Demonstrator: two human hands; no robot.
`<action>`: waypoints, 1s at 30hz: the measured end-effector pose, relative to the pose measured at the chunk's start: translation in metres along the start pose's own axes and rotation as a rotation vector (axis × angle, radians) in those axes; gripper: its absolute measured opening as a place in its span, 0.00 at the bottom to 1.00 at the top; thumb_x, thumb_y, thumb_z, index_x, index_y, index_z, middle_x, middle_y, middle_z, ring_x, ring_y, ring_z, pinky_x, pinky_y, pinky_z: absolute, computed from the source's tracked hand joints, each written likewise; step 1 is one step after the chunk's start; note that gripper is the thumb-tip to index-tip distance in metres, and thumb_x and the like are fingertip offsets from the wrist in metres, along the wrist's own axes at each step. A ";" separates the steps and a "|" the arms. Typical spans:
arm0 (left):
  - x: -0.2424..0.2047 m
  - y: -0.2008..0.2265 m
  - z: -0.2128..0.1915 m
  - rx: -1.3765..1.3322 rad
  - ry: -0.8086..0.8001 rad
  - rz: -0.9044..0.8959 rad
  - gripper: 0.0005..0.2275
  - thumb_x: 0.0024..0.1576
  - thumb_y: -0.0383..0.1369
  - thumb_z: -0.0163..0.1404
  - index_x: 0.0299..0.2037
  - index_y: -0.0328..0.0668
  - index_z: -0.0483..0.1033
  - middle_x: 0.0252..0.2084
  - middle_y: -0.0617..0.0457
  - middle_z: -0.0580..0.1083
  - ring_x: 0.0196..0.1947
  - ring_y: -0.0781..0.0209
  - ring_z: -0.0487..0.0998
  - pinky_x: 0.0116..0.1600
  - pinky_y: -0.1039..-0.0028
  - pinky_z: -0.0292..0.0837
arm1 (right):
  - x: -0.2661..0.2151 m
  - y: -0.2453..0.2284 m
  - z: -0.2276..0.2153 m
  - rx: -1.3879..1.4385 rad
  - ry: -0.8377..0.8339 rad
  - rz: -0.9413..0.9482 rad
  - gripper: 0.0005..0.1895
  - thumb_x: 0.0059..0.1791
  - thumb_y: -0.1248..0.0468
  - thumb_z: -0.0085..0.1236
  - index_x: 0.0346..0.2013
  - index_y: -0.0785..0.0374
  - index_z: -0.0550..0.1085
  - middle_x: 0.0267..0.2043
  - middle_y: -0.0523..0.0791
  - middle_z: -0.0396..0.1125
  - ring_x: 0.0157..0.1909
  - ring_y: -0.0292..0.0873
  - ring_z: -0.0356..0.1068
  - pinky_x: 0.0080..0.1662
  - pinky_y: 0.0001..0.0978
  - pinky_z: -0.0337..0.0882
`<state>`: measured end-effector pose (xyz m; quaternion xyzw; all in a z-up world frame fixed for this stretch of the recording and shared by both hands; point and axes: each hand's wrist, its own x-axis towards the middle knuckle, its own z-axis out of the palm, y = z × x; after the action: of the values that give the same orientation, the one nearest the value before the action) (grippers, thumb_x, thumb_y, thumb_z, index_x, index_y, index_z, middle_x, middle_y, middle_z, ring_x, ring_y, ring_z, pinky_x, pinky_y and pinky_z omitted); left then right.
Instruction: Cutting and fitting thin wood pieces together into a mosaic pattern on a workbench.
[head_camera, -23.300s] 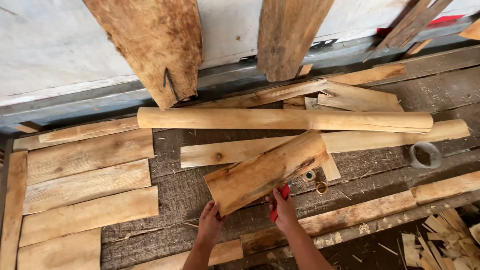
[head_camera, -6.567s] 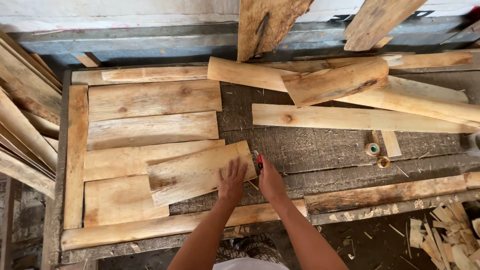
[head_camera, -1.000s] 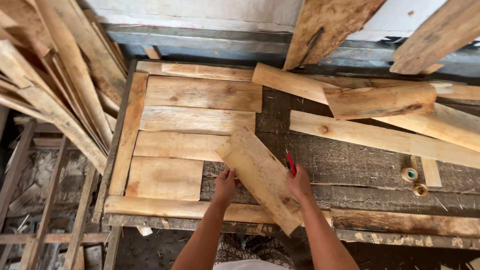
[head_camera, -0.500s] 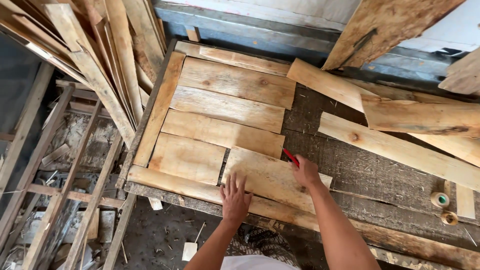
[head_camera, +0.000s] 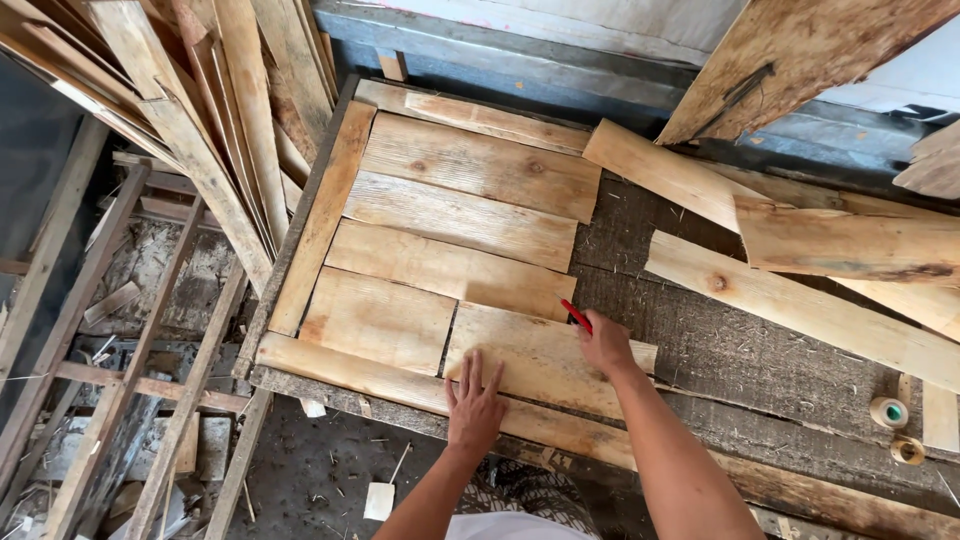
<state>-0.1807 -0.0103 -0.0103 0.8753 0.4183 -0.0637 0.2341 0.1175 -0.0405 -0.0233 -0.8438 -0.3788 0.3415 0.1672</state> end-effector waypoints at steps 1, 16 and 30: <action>0.000 0.000 0.001 0.000 -0.004 0.000 0.36 0.60 0.44 0.50 0.77 0.61 0.44 0.80 0.43 0.35 0.79 0.43 0.33 0.74 0.39 0.32 | 0.000 -0.001 0.002 0.001 -0.002 0.003 0.13 0.56 0.55 0.52 0.47 0.60 0.73 0.34 0.52 0.73 0.33 0.55 0.74 0.44 0.54 0.69; 0.001 -0.006 0.012 -0.005 -0.003 0.013 0.34 0.62 0.44 0.49 0.77 0.58 0.46 0.80 0.42 0.35 0.79 0.42 0.32 0.73 0.36 0.32 | 0.003 0.003 0.021 -0.075 0.048 -0.006 0.12 0.57 0.53 0.50 0.44 0.58 0.73 0.32 0.50 0.73 0.36 0.56 0.73 0.55 0.53 0.63; 0.003 -0.005 0.001 -0.006 -0.039 -0.017 0.34 0.60 0.47 0.50 0.76 0.55 0.49 0.79 0.45 0.40 0.78 0.45 0.39 0.74 0.41 0.36 | -0.018 -0.014 0.017 -0.067 0.149 -0.114 0.06 0.55 0.61 0.53 0.44 0.59 0.74 0.39 0.47 0.70 0.43 0.52 0.70 0.58 0.50 0.60</action>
<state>-0.1826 -0.0064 -0.0141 0.8698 0.4210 -0.0817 0.2441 0.0895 -0.0443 -0.0202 -0.8490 -0.4239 0.2550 0.1858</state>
